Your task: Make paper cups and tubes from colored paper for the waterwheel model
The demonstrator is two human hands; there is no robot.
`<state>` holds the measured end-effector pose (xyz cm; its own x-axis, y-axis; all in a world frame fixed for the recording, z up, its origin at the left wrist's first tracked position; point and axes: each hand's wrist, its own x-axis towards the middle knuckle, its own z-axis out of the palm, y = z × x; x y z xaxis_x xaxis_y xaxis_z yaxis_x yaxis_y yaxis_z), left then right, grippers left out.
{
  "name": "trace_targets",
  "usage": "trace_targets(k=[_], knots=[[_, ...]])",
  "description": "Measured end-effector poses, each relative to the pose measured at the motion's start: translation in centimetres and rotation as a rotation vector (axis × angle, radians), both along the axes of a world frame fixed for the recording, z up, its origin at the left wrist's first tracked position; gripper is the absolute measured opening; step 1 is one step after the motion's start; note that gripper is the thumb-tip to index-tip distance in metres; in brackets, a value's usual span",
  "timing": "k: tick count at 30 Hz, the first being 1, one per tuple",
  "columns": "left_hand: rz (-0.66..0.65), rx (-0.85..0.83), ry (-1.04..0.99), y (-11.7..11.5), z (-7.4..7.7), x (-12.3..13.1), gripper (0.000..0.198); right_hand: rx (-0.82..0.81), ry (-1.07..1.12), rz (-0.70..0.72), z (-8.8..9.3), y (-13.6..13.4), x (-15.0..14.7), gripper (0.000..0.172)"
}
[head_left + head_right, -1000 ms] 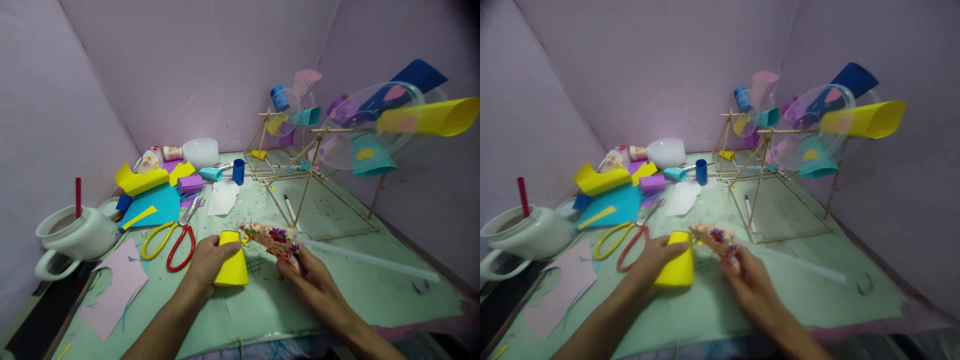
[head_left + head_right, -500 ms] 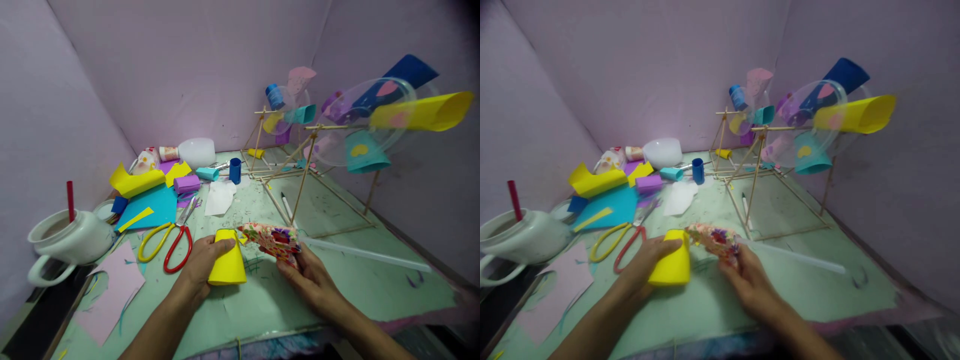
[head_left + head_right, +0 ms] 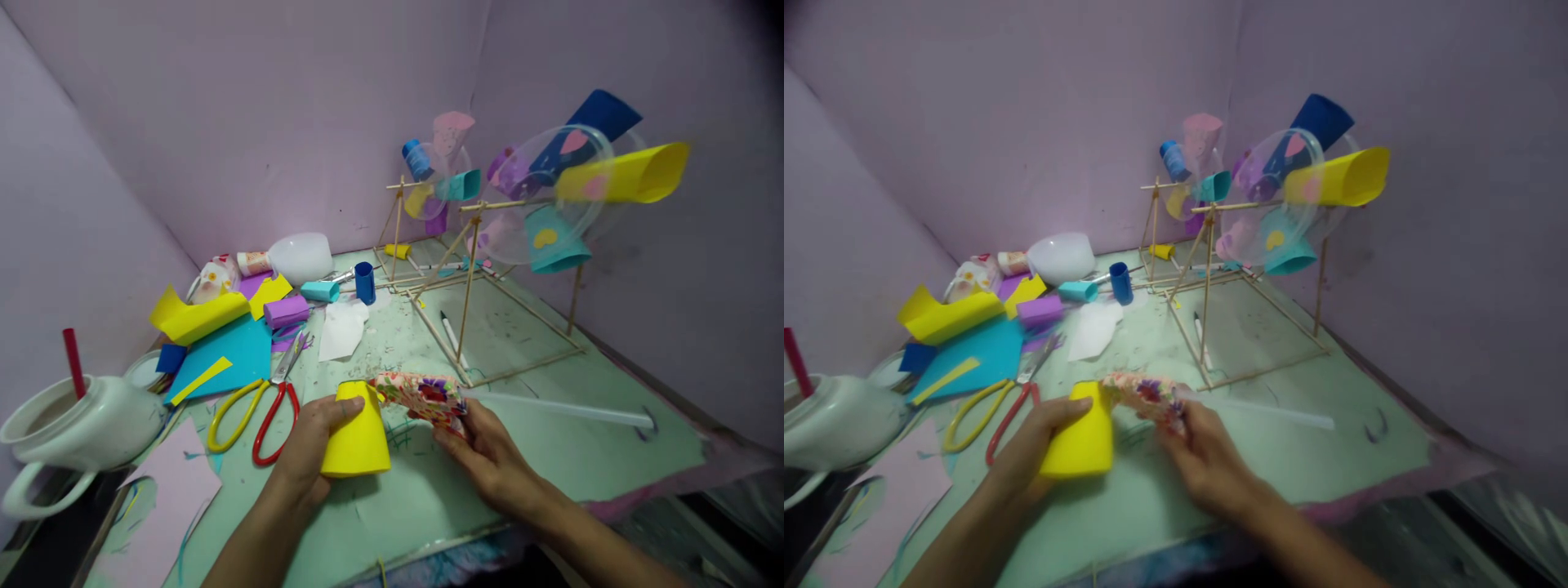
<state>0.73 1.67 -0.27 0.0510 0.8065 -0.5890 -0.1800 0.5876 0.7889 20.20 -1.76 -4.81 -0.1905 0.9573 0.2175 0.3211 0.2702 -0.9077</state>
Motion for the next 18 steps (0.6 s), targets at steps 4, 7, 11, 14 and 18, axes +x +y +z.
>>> trace_targets(k=[4, 7, 11, 14, 18], knots=[[-0.04, 0.055, 0.113, 0.0, 0.17, 0.35, 0.018, 0.044, -0.035, -0.012, 0.29, -0.1, 0.01, 0.023], [-0.037, 0.106, 0.2, 0.08, 0.2, 0.53, 0.021, 0.083, -0.076, 0.032, 0.41, 0.02, -0.05, 0.031], [-0.02, 0.175, 0.305, 0.12, 0.29, 0.63, 0.017, 0.129, -0.09, 0.042, 0.34, 0.24, -0.21, 0.036], [-0.016, 0.206, 0.348, 0.05, 0.49, 0.71, 0.013, 0.133, -0.119, 0.014, 0.15, 0.16, -0.28, 0.031], [-0.014, 0.227, 0.372, -0.05, 0.57, 0.71, 0.015, 0.134, -0.121, 0.005, -0.16, -0.06, -0.25, 0.025]])
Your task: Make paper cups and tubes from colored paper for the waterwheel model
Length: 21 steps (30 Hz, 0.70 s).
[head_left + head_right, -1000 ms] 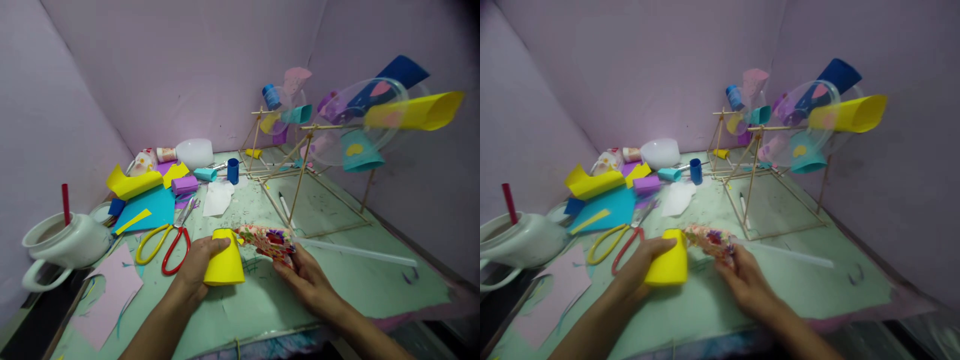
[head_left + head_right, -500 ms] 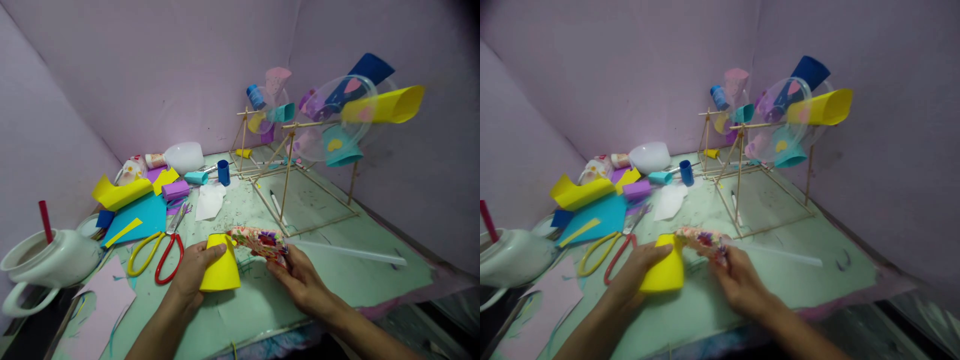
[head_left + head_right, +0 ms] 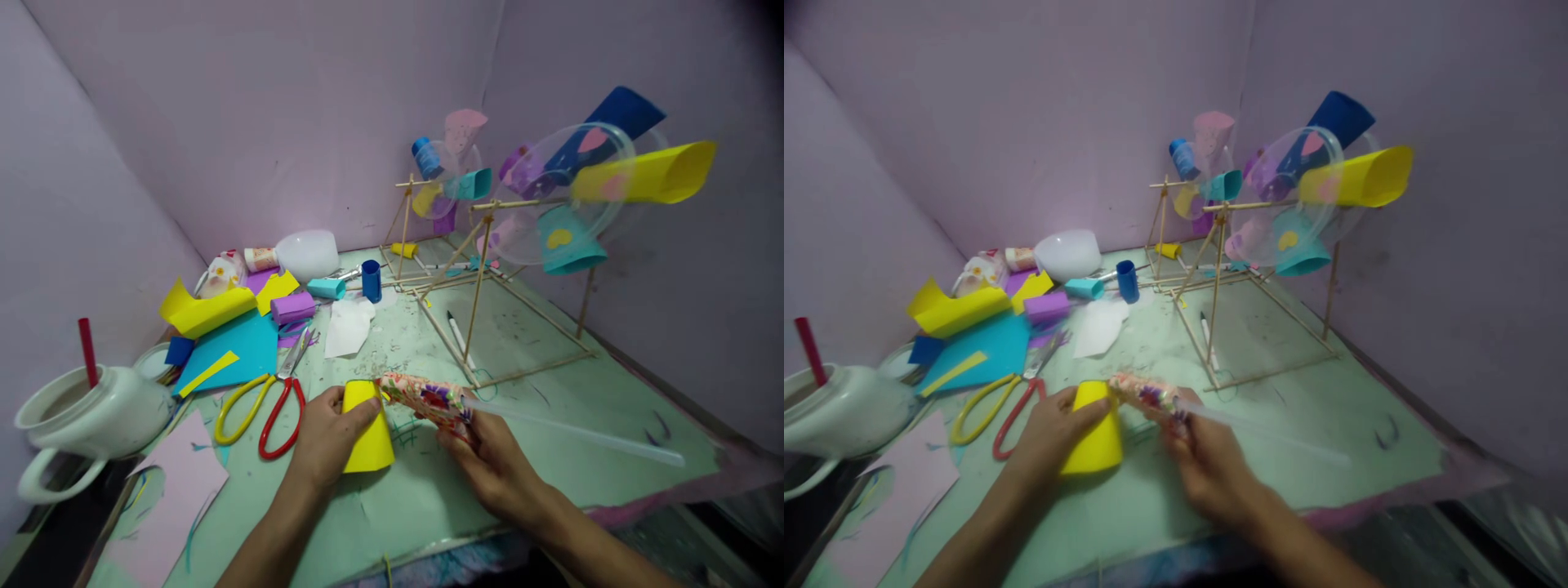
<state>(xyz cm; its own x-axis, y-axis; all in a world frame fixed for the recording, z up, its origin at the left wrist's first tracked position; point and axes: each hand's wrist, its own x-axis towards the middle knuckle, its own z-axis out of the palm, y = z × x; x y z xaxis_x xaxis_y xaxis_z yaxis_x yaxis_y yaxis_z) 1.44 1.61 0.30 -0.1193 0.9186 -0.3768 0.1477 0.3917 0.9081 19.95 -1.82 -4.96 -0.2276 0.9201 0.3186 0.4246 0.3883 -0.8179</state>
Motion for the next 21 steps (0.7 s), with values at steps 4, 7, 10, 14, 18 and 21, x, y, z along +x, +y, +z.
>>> trace_targets(k=[4, 7, 10, 14, 18, 21], knots=[[-0.018, -0.008, 0.072, 0.05, -0.08, -0.11, 0.017, -0.005, 0.016, 0.015, -0.35, -0.03, 0.07, 0.024], [-0.039, 0.005, 0.112, 0.14, -0.34, -0.16, 0.018, 0.006, -0.023, 0.002, -0.65, 0.01, 0.11, 0.025], [-0.057, 0.017, 0.128, 0.17, -0.69, -0.16, 0.021, 0.029, -0.049, -0.011, -0.79, -0.01, 0.07, 0.02], [-0.053, 0.022, 0.157, 0.1, -0.74, -0.08, 0.022, 0.029, -0.046, -0.007, -0.55, -0.13, -0.04, 0.019], [-0.032, 0.0, 0.11, 0.07, -0.46, -0.03, 0.019, -0.007, -0.025, -0.002, -0.25, -0.24, 0.01, 0.025], [-0.026, -0.011, 0.049, 0.15, -0.31, -0.04, 0.017, -0.013, 0.001, -0.002, -0.31, -0.2, 0.09, 0.025]])
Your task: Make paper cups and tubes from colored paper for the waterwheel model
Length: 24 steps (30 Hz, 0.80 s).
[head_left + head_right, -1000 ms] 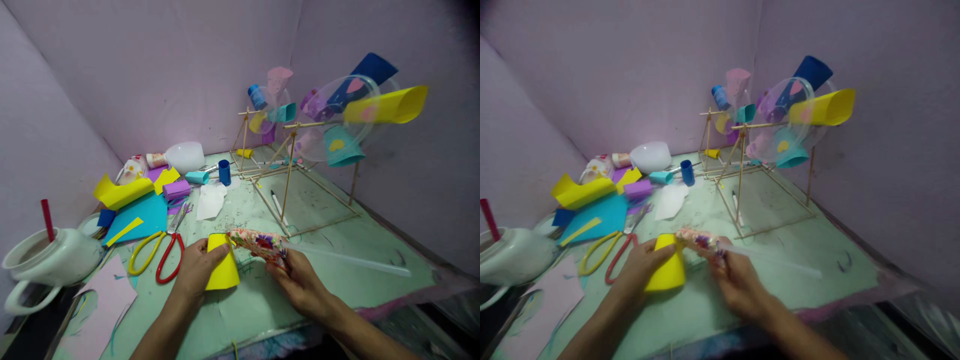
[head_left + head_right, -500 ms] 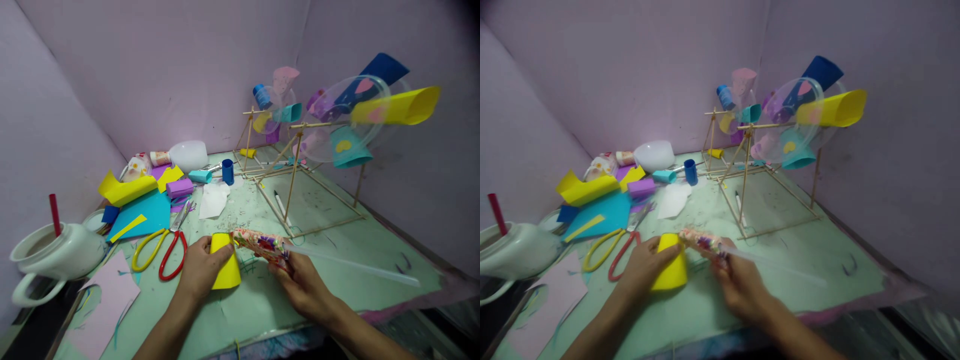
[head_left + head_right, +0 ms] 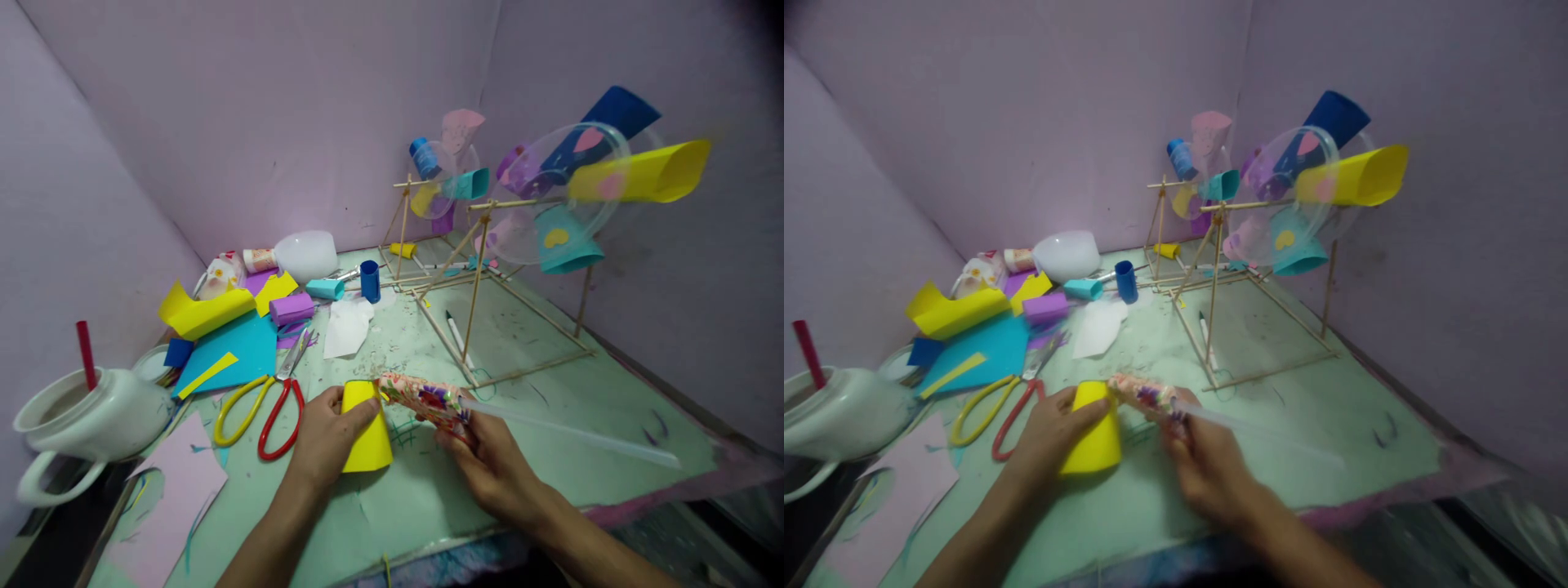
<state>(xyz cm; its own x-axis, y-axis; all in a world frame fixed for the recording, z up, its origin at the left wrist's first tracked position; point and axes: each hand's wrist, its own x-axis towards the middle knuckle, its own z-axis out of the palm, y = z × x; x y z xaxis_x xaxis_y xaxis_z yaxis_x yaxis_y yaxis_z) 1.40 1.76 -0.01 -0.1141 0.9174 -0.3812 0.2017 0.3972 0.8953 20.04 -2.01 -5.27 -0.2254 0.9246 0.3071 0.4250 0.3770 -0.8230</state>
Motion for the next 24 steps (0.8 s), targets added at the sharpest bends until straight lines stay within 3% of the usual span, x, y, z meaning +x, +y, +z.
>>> trace_targets(k=[8, 16, 24], knots=[[0.015, -0.033, -0.103, 0.07, -0.11, -0.1, 0.018, -0.034, 0.038, -0.004, -0.25, 0.19, -0.04, 0.027], [0.009, -0.161, -0.398, -0.3, -0.06, -0.69, 0.015, -0.007, 0.03, -0.014, 0.36, 0.1, -0.06, 0.032], [0.006, -0.205, -0.458, -0.18, -0.51, -0.7, 0.016, 0.024, 0.04, -0.034, 0.63, -0.02, -0.07, 0.035]])
